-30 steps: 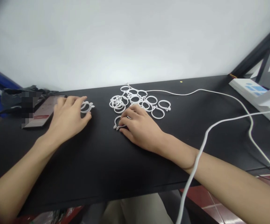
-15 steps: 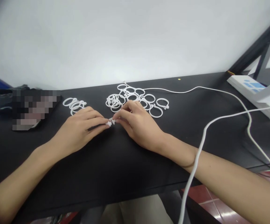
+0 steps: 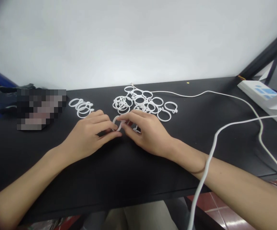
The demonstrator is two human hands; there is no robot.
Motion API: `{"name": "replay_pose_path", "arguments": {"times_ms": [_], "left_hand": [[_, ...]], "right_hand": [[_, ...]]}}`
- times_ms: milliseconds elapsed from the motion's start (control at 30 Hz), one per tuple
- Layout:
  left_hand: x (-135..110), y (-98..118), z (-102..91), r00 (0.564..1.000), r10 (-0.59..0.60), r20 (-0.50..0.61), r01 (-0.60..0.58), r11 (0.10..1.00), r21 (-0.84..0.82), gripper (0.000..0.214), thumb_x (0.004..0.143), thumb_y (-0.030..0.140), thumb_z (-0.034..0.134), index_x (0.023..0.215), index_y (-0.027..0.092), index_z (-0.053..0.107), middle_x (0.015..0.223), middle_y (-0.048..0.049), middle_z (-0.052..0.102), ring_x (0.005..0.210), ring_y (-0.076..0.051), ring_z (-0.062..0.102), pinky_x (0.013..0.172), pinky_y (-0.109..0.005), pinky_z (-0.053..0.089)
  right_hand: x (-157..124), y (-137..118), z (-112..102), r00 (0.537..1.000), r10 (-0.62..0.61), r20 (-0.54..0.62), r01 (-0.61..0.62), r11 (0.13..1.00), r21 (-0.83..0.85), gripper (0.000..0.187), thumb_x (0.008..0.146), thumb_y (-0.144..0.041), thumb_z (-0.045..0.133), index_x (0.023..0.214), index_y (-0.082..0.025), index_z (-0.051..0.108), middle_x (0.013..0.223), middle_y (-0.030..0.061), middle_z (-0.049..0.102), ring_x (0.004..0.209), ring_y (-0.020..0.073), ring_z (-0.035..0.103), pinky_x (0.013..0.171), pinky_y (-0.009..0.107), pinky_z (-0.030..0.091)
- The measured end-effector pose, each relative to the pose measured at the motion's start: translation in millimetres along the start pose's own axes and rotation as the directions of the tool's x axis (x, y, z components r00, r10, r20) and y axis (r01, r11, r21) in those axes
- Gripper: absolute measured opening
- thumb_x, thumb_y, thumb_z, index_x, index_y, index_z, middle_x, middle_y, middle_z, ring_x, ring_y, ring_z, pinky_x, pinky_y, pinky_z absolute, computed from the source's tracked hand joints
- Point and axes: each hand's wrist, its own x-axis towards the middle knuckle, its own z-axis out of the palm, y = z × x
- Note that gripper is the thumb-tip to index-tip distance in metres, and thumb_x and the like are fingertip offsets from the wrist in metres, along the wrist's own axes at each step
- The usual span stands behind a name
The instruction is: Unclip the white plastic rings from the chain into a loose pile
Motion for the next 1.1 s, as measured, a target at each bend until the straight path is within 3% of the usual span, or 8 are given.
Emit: {"name": "replay_pose_path", "arguments": {"times_ms": [667,833,933,1033,1100], "left_hand": [[1.0,3.9,-1.6,1.0,-0.028,-0.012,0.028,1.0,-0.005,0.014,0.095,0.027,0.055,0.092,0.018,0.065,0.079,-0.002,0.064,0.075,-0.017,0.049,0.07,-0.03,0.044],[1.9,1.8,-1.3,0.999,-0.039,-0.005,0.039,0.998,0.042,0.017,0.096,0.028,0.052,0.092,0.018,0.065,0.083,-0.003,0.064,0.077,-0.017,0.049,0.072,-0.032,0.045],[-0.6,-10.2,-5.0,0.992,-0.12,-0.046,0.127,0.962,0.241,0.02,0.096,0.03,0.05,0.09,0.019,0.065,0.087,-0.006,0.063,0.081,-0.022,0.052,0.074,-0.037,0.045],[-7.5,-29.6,-13.7,0.954,-0.247,-0.167,0.296,0.851,0.434,0.021,0.095,0.031,0.048,0.089,0.02,0.065,0.088,-0.01,0.06,0.086,-0.028,0.052,0.072,-0.042,0.043],[-12.1,-41.0,-19.7,0.917,-0.331,-0.222,0.398,0.796,0.456,0.019,0.094,0.032,0.05,0.093,0.021,0.065,0.091,-0.0126,0.058,0.091,-0.032,0.052,0.072,-0.045,0.043]], "right_hand": [[2.6,-0.9,-6.9,0.998,0.031,-0.052,-0.03,0.999,0.021,0.01,0.091,-0.016,0.056,0.095,-0.019,0.064,0.092,0.0025,0.072,0.079,0.0139,0.065,0.07,0.025,0.05],[3.1,6.4,-6.3,0.996,0.083,-0.017,-0.084,0.994,-0.064,0.02,0.093,-0.024,0.055,0.11,-0.019,0.063,0.093,0.003,0.071,0.081,0.0154,0.065,0.08,0.03,0.049],[2.3,11.5,-9.6,0.996,0.072,0.06,-0.058,0.975,-0.216,0.031,0.087,-0.03,0.061,0.115,-0.018,0.061,0.095,0.007,0.066,0.089,0.0216,0.061,0.084,0.037,0.046],[0.4,14.6,-13.8,0.977,0.053,0.205,0.02,0.94,-0.339,0.022,0.079,-0.028,0.063,0.099,-0.019,0.066,0.094,0.0078,0.064,0.09,0.0245,0.056,0.085,0.041,0.042],[-0.5,15.6,-15.4,0.961,0.045,0.274,0.059,0.93,-0.362,0.015,0.077,-0.023,0.061,0.091,-0.02,0.065,0.09,0.0061,0.065,0.086,0.0232,0.055,0.082,0.04,0.04]]}}
